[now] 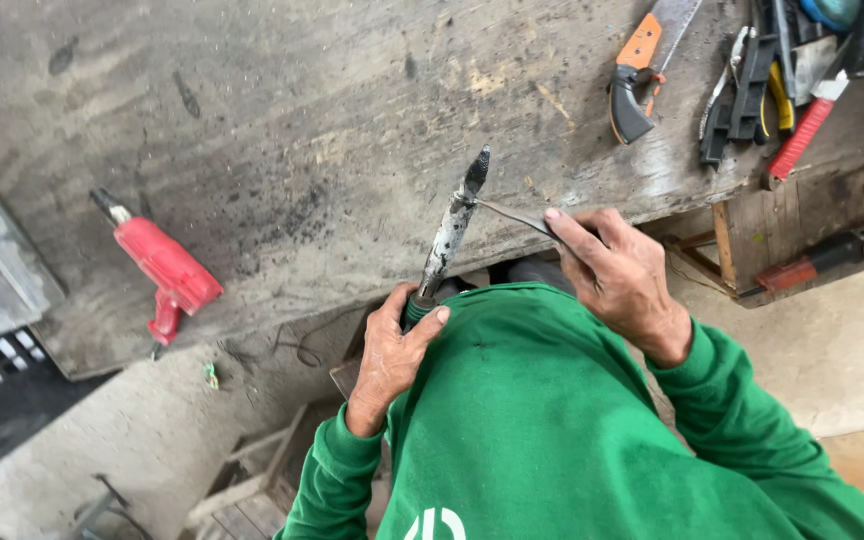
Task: The person cleans a metal tool by scraping it with a small metal file and wiping it with a sanding block.
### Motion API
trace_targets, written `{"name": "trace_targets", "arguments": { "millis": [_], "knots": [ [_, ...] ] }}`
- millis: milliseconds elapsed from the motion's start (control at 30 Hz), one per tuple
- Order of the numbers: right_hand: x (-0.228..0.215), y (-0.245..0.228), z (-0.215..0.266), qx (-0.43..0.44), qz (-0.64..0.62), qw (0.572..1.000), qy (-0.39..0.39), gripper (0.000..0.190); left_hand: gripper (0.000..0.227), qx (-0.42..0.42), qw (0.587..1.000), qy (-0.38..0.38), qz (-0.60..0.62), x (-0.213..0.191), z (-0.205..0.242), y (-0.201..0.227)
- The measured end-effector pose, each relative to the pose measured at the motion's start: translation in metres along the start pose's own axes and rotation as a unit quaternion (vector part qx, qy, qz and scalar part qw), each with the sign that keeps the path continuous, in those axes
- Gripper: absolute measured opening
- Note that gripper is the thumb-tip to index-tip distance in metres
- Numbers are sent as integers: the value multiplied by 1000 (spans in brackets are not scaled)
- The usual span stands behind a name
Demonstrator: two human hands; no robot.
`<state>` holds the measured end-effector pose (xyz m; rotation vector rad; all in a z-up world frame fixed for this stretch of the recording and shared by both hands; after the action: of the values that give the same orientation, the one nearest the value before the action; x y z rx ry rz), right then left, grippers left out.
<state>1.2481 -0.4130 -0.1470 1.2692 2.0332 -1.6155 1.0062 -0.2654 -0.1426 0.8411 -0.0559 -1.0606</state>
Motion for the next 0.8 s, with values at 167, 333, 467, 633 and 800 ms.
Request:
{"name": "trace_targets", "arguments": {
  "millis": [167, 333, 467, 633, 800],
  "knots": [
    [2, 6, -19, -43, 22, 997, -67, 51, 28, -56, 998, 42, 11, 12, 15, -7],
    [7, 5, -37, -67, 44, 992, -97, 52, 31, -27, 991, 134, 2, 19, 20, -24],
    [8, 9, -53, -48, 47, 990, -120, 51, 31, -41, 991, 129, 24, 11, 21, -37],
    [17, -6, -65, -90, 19, 988, -126, 54, 29, -54, 990, 101, 80, -5, 16, -36],
    [27, -13, -78, -86, 31, 988, -123, 52, 29, -72, 990, 83, 93, -21, 8, -35]
  ]
}}
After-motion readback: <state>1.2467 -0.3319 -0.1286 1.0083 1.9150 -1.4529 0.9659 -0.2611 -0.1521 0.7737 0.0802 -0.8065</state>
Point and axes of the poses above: each hand's wrist, its own z-axis away from the middle knuckle, its own x-axis out of the palm, y = z × x, the point moved 2 cm from there along -z, towards the middle knuckle, and after that the axes turned 10 degrees about -x, right-handed, at the moved point
